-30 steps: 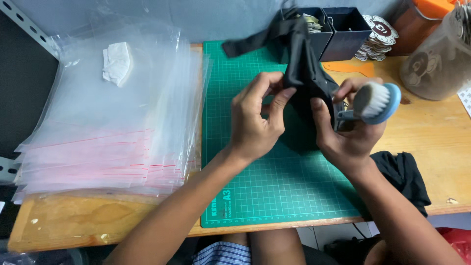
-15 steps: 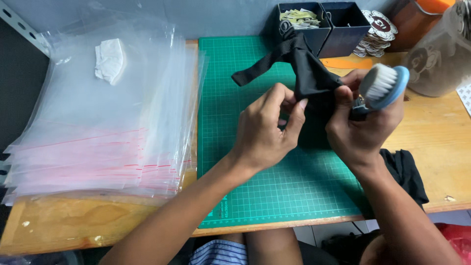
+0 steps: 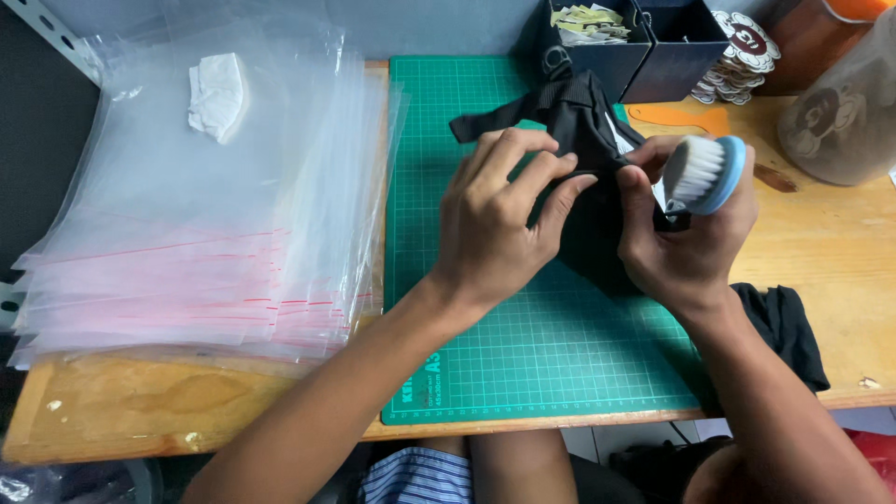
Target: The person cleans a black shoulder bag using a blue brush, scrubbing the front, sides, and straps. They then place the bag into a clear plastic bag and attach a keychain to the bag's zipper.
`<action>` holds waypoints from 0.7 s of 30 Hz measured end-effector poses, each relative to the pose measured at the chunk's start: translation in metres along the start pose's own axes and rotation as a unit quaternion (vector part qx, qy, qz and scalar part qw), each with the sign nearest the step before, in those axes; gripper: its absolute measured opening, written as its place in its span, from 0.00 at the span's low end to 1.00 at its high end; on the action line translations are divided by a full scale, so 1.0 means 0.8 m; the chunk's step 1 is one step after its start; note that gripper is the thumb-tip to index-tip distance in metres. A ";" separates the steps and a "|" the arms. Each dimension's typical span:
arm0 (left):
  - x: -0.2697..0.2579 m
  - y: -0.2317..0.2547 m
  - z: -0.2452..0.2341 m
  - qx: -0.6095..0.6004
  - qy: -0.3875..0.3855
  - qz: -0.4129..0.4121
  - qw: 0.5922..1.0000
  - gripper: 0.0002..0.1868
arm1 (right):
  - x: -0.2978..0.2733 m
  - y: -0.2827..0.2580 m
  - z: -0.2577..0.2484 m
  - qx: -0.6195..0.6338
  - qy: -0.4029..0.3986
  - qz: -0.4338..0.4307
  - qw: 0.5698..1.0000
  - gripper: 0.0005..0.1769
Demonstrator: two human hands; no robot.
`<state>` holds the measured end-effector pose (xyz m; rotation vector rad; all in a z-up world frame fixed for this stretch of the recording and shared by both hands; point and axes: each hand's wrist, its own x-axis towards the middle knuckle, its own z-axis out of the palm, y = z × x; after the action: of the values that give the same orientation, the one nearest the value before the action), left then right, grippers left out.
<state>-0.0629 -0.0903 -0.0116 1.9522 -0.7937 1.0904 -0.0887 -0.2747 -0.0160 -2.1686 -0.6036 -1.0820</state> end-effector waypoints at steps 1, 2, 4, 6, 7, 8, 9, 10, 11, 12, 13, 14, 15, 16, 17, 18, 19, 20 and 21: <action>-0.001 0.002 0.001 0.011 0.002 0.005 1.000 0.11 | 0.001 -0.003 -0.001 -0.009 -0.003 -0.006 1.000 0.05; 0.000 0.005 0.000 0.009 0.003 0.003 1.000 0.11 | 0.000 -0.003 0.000 -0.010 -0.005 -0.007 1.000 0.05; 0.003 0.013 -0.003 -0.010 0.003 -0.029 1.000 0.12 | 0.001 -0.004 0.002 0.043 0.008 0.022 0.999 0.03; 0.001 0.015 -0.001 -0.024 0.000 -0.046 0.999 0.10 | 0.001 -0.005 0.004 0.058 0.005 0.025 0.998 0.04; 0.000 0.016 -0.001 -0.037 -0.004 -0.062 0.997 0.08 | 0.002 -0.006 0.005 0.073 0.001 0.029 0.997 0.04; -0.002 0.014 0.000 -0.035 -0.004 -0.062 0.997 0.08 | 0.001 -0.004 0.004 0.075 0.001 0.028 0.997 0.04; -0.005 0.013 0.002 -0.049 -0.016 -0.066 0.996 0.08 | 0.001 -0.002 0.004 0.078 -0.006 0.037 0.996 0.04; -0.007 0.011 0.004 -0.065 -0.029 -0.069 0.995 0.09 | 0.000 0.000 0.003 0.080 -0.012 0.046 0.996 0.03; -0.009 0.011 0.006 -0.064 -0.029 -0.069 0.995 0.09 | 0.001 0.001 0.002 0.081 -0.012 0.046 0.996 0.03; -0.012 0.010 0.008 -0.074 -0.036 -0.068 0.994 0.07 | 0.003 0.003 0.001 0.070 -0.030 0.035 0.996 0.06; -0.014 0.009 0.010 -0.083 -0.044 -0.068 0.993 0.07 | 0.004 0.004 0.000 0.059 -0.048 0.024 0.997 0.09; -0.014 0.009 0.010 -0.083 -0.045 -0.068 0.993 0.07 | 0.002 0.005 0.001 0.059 -0.048 0.025 0.997 0.09; -0.014 0.009 0.011 -0.091 -0.049 -0.079 0.992 0.05 | 0.000 0.005 0.002 0.040 -0.039 0.029 0.998 0.09; -0.015 0.010 0.012 -0.098 -0.053 -0.093 0.989 0.04 | -0.003 0.005 0.003 0.021 -0.031 0.034 0.999 0.09; -0.013 0.011 0.011 -0.098 -0.054 -0.095 0.989 0.04 | -0.003 0.005 0.003 0.021 -0.033 0.036 0.999 0.09; -0.011 0.013 0.011 -0.118 -0.051 -0.113 0.985 0.03 | -0.004 0.004 0.003 0.018 -0.025 0.037 0.999 0.08; -0.008 0.015 0.010 -0.138 -0.048 -0.132 0.980 0.05 | -0.005 0.004 0.002 0.015 -0.018 0.039 0.999 0.06; -0.006 0.014 0.009 -0.139 -0.050 -0.132 0.980 0.05 | -0.003 0.004 0.002 0.015 -0.017 0.041 0.999 0.06; -0.004 0.014 0.009 -0.148 -0.052 -0.146 0.977 0.06 | -0.002 0.003 0.001 0.025 -0.018 0.030 0.999 0.06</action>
<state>-0.0703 -0.1014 -0.0133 1.8116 -0.6556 0.6596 -0.0876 -0.2761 -0.0183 -2.1529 -0.5727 -0.9889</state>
